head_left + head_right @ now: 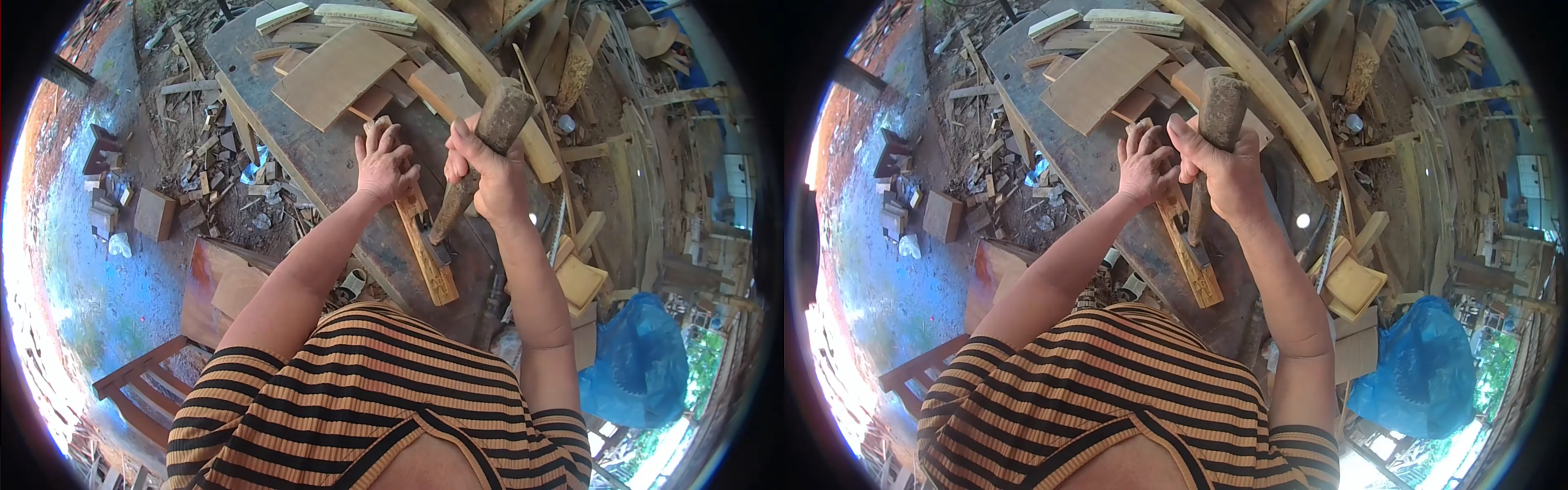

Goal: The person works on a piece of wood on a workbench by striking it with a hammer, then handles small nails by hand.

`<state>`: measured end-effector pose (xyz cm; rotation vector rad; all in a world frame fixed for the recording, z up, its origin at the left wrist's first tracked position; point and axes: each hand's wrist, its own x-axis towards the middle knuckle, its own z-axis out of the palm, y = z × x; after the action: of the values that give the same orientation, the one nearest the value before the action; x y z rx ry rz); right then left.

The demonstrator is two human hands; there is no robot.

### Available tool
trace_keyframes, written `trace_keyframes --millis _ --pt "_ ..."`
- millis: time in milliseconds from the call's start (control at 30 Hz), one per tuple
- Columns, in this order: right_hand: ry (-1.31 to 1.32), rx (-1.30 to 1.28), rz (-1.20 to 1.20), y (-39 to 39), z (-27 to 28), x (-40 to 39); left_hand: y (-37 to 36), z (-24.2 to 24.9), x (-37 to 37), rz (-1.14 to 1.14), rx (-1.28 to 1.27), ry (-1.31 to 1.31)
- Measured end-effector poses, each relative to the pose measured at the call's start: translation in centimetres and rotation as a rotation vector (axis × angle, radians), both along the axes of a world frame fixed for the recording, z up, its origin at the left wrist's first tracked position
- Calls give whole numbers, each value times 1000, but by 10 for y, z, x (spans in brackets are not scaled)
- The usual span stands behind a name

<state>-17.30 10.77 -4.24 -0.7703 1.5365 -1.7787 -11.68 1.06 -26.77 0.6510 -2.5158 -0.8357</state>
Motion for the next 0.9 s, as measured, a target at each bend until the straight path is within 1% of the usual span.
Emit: trace_keyframes --millis 33,100,167,233,267,333,367,433,467,500,533,600,633,700,767,833,900 --pt "9 -21 -30 5 1 2 0 -1 -1 2 -7 10" --pt "-74 -86 111 49 -3 -3 1 -3 -2 -1 -18 37" --pt "167 -284 77 113 -8 13 -2 4 -1 -27 -2 -23" --pt "127 -253 -114 140 -8 27 10 3 0 -72 -27 -23" --pt "131 -259 -128 139 -10 32 13 5 -2 -79 -18 -40" --pt "178 -320 -51 130 -10 39 17 3 -6 -74 -4 -28" --pt "184 -319 -49 129 -12 37 16 2 -7 -74 -4 -21" --pt "141 -364 -106 123 -18 35 16 4 -8 -78 -7 -59" --pt "101 -339 -144 113 -19 32 16 6 -8 -81 -6 -73" --pt "139 -334 -141 95 -18 26 17 6 -7 -100 -4 -77" --pt "-23 -305 -218 80 -15 23 17 6 -7 -93 -13 -82" --pt "-18 -84 -243 53 -4 5 17 5 -9 -77 -19 -78" --pt "-55 -70 -228 46 3 -1 16 5 -10 -95 -24 -81" --pt "-51 -111 -193 64 5 -2 17 4 -10 -74 -44 -57" --pt "-41 -367 -43 137 -23 21 19 6 -14 -59 -47 -40" --pt "264 -347 -106 151 -14 57 33 7 -16 -164 -70 -61" --pt "215 -330 -155 154 -13 55 39 8 -16 -160 -48 -68"
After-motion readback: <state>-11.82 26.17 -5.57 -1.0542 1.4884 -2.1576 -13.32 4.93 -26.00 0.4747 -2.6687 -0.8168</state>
